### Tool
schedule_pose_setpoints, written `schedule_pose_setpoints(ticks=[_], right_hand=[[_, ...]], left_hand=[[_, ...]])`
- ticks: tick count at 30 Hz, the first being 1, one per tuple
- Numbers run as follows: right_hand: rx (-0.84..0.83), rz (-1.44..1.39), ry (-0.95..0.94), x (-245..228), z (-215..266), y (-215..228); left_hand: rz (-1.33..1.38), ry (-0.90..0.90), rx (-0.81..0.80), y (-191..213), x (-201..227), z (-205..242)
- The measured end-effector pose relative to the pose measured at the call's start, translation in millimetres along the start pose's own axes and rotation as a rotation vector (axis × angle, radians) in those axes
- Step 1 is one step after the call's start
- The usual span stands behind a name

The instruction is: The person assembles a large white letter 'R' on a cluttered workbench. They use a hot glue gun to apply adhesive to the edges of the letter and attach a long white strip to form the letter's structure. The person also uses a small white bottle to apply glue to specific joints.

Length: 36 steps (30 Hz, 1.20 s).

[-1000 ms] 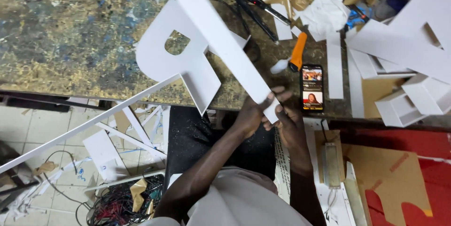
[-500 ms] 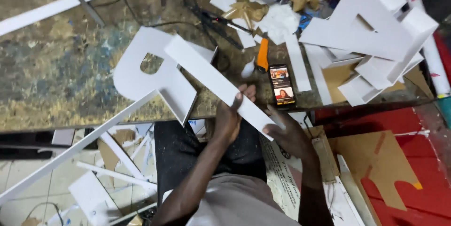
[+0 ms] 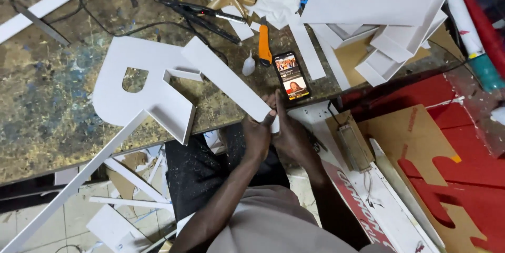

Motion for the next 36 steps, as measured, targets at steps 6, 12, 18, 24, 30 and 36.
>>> schedule_pose_setpoints(ticks=[6,12,18,24,30,36], right_hand=[[-0.036,0.084,0.058,18,4,-3],[-0.058,0.191,0.208,69,-20,-15],[-0.025,0.142,0.100,128,19,11],[0.053,0.057,0.088,173,20,22],[0.283,-0.600,0.286,186,13,14],[0.023,-0.141,0.192,185,39,-21]], left_hand=[[0.300,0.079,0.094,9,-39,-3],[0.511,0.044,0.125,17,9,-13],[0.552,-0.047,0.094,37,18,-47],[-0.103,-0.181,0.377,100,126,-37],[0.606,-0.108,0.005,69,66,-28],[0.944,0.217,-0.275,1,-11,-13]])
Point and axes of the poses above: each hand's wrist, its own z-axis away from the middle knuckle, its own y-axis out of the back of the hand, x = y × z, the point moved 7 cm from there along -z, towards the middle knuckle, and after that the axes turned 12 degrees about -x, right-handed, at the moved point
